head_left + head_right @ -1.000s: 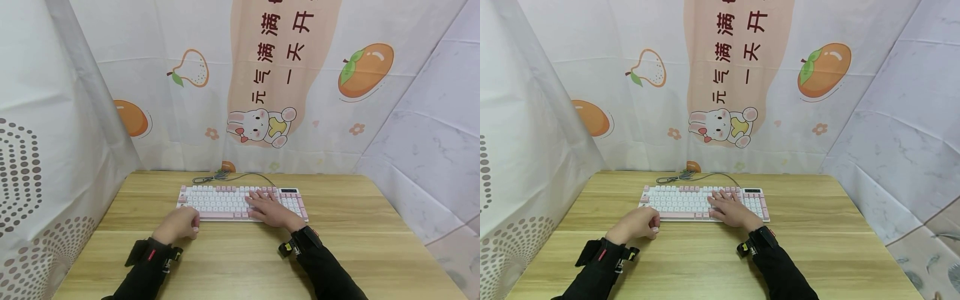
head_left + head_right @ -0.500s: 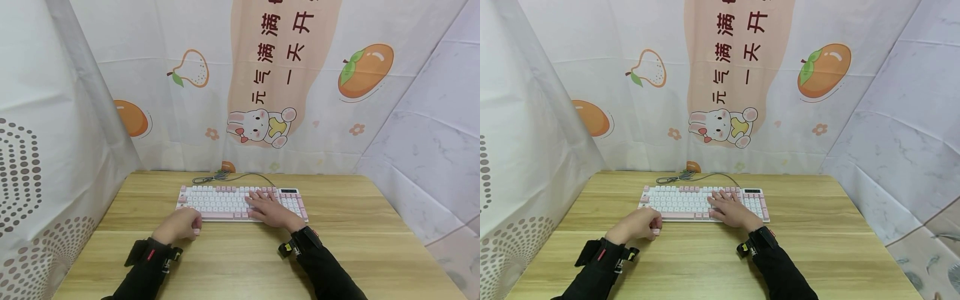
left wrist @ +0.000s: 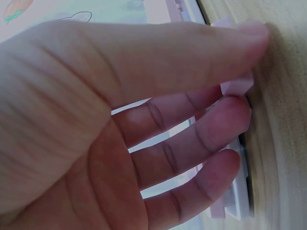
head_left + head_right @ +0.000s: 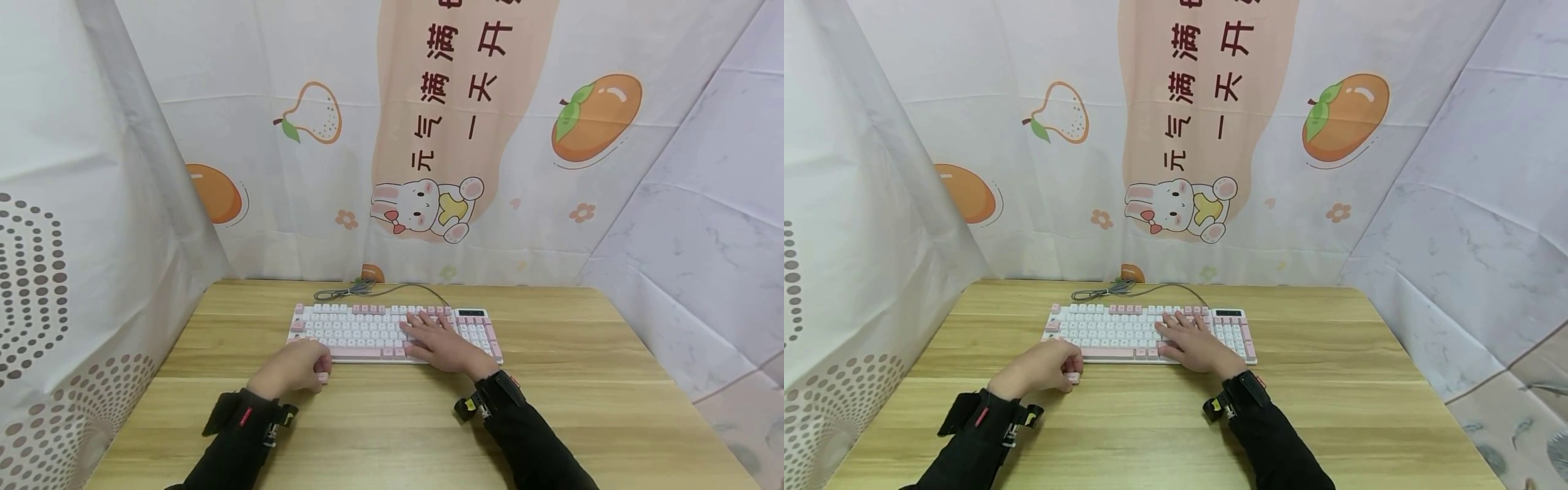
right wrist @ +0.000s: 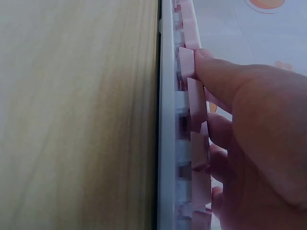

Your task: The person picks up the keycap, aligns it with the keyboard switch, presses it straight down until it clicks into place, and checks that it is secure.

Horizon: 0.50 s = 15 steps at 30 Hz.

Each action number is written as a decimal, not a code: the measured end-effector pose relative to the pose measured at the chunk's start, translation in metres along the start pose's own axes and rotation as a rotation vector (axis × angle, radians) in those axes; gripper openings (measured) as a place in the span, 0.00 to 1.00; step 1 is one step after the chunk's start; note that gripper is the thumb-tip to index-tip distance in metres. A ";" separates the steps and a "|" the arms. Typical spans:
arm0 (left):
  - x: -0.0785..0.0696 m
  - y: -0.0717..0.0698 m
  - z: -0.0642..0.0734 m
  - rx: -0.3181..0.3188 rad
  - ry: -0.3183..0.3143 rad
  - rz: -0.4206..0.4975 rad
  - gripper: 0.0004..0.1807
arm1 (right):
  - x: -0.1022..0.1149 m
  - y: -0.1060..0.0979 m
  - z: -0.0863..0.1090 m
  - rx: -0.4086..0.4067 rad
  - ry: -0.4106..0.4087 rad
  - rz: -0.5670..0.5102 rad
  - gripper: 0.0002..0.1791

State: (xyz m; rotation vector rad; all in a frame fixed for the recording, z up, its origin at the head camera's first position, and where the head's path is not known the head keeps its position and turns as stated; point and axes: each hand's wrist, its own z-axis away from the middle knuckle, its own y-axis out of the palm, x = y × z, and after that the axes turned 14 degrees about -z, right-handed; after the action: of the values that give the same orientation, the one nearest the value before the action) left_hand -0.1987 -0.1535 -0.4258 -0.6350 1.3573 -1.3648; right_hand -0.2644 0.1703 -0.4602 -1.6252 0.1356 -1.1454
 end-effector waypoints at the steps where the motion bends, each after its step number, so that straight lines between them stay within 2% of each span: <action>1: 0.000 0.000 0.000 -0.003 0.002 0.002 0.14 | 0.000 0.000 0.000 0.001 -0.001 0.002 0.32; 15: 0.005 -0.002 -0.001 -0.061 0.025 -0.002 0.13 | -0.002 0.001 -0.001 -0.008 -0.011 0.023 0.32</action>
State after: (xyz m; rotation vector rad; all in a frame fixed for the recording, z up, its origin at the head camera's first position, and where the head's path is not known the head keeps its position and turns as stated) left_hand -0.2015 -0.1579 -0.4260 -0.6626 1.4228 -1.3411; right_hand -0.2657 0.1708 -0.4627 -1.6322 0.1517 -1.1195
